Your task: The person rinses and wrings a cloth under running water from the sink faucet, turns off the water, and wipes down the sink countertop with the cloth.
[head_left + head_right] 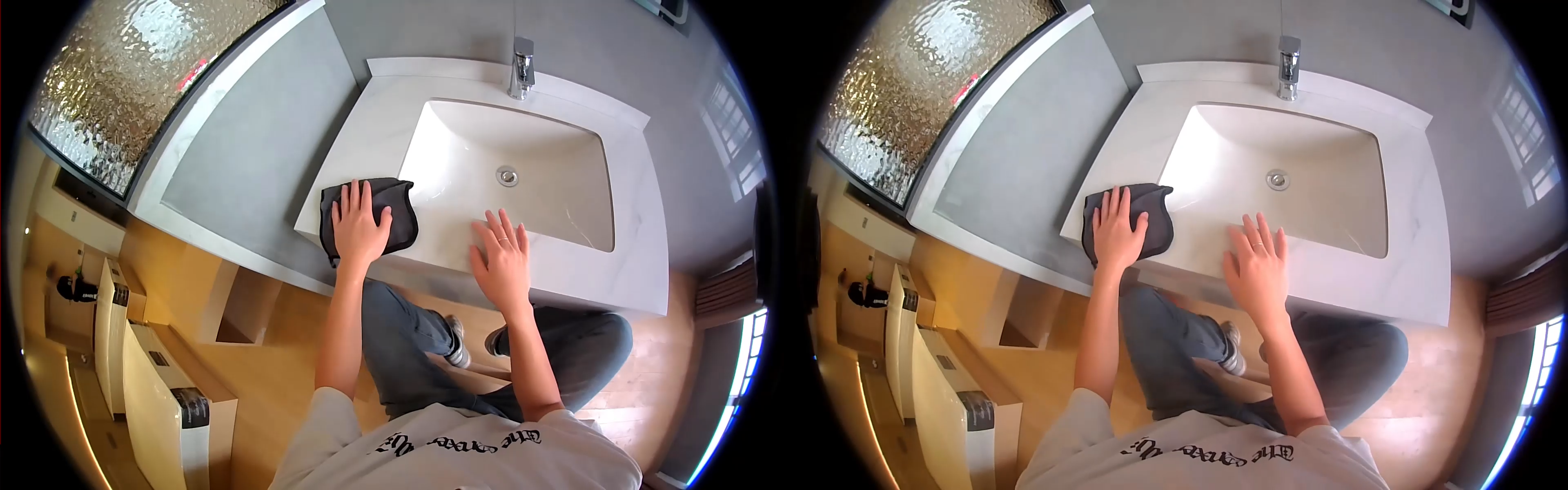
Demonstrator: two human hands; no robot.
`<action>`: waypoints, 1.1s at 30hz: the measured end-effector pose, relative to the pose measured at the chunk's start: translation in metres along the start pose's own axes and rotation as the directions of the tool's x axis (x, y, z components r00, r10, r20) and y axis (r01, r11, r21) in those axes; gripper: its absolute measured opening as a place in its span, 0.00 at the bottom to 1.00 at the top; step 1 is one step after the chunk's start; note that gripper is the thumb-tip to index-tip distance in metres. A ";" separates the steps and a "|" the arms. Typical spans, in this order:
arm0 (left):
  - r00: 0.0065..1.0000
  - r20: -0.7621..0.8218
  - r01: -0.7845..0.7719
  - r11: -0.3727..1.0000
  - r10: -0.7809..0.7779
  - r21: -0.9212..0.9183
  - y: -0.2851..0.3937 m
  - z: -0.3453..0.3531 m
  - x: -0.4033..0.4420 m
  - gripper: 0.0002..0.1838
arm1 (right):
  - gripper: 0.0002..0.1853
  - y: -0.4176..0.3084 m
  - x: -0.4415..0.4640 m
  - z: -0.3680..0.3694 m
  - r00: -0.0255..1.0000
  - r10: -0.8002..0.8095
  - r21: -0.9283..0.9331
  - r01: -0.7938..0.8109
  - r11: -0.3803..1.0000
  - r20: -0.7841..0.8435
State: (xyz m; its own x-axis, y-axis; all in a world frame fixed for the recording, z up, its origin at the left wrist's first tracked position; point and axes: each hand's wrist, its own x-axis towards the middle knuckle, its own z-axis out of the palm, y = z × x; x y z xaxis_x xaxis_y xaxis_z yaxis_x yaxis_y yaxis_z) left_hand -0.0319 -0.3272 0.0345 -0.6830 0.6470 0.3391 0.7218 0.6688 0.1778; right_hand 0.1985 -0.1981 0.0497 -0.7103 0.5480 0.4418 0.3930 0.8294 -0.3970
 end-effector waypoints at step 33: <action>0.998 0.043 -0.053 0.998 0.052 0.020 0.016 -0.018 -0.040 0.36 | 0.26 -0.055 0.040 0.048 0.986 -0.155 0.015 0.154 0.988 0.068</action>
State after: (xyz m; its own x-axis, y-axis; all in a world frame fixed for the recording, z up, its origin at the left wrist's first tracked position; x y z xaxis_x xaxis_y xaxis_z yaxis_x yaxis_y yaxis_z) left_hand 0.0087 -0.3494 0.0409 -0.6488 0.6960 0.3078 0.7546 0.6408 0.1415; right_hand 0.1205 -0.2272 0.0506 -0.8008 0.4041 0.4422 0.2700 0.9024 -0.3357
